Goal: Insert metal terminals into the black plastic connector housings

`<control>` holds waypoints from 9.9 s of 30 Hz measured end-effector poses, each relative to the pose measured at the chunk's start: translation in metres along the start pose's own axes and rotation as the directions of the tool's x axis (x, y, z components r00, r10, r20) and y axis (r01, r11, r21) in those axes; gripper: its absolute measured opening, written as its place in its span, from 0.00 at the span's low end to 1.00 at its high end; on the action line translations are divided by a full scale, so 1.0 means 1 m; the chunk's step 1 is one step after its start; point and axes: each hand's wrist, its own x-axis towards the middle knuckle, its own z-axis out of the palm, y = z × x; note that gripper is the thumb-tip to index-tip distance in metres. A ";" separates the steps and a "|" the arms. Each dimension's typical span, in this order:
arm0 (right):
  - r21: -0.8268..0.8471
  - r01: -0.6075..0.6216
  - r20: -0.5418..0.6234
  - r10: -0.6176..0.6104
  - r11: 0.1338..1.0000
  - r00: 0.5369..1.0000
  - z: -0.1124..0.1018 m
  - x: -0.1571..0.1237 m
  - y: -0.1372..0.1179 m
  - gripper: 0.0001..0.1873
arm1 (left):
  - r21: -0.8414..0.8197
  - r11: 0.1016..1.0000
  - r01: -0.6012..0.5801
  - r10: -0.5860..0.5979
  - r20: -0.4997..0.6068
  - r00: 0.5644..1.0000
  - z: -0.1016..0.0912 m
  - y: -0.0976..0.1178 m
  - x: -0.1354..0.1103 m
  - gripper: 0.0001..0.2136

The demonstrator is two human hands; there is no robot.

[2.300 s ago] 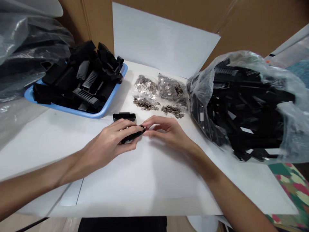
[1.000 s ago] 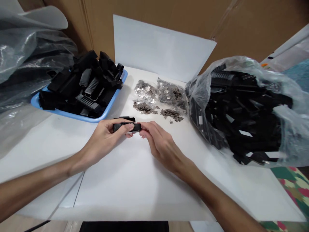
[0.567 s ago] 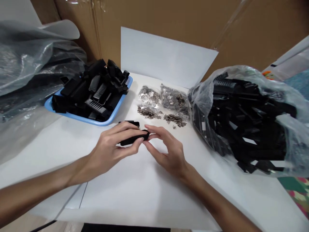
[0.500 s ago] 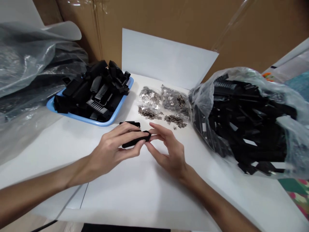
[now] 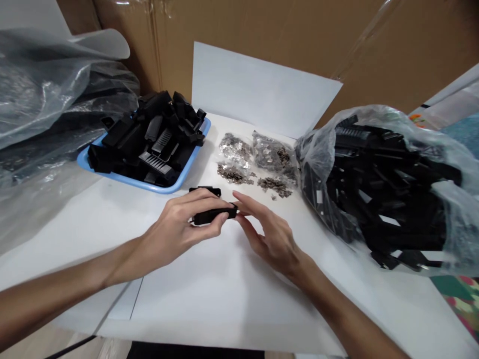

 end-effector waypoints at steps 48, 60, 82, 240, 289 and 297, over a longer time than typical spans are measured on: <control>-0.129 -0.280 -0.294 0.233 0.951 0.927 -0.099 0.037 0.035 0.08 | 0.470 0.882 0.027 -0.107 0.144 0.984 -0.009 -0.039 0.005 0.21; -0.659 -0.493 -0.508 0.146 0.568 0.849 -0.226 -0.011 0.121 0.03 | -0.045 0.915 0.401 -0.370 0.302 0.879 -0.006 -0.005 0.013 0.18; -0.180 -0.332 0.186 0.364 0.926 0.913 0.008 0.001 -0.052 0.07 | -0.491 0.575 0.655 -0.447 0.482 0.753 0.011 -0.022 0.011 0.19; 0.287 -0.401 -0.007 0.420 0.870 0.907 -0.028 -0.022 -0.018 0.21 | -0.728 0.083 0.680 -0.387 0.606 0.695 -0.004 0.006 0.019 0.19; 0.397 -0.405 -0.064 0.464 0.824 0.883 -0.023 -0.017 -0.025 0.20 | -0.168 0.982 -0.089 0.113 0.142 0.983 0.019 0.000 -0.009 0.17; 0.406 -0.406 -0.037 0.458 0.819 0.888 -0.022 -0.018 -0.026 0.21 | -0.105 0.987 -0.120 0.133 0.126 0.983 0.019 0.000 -0.009 0.21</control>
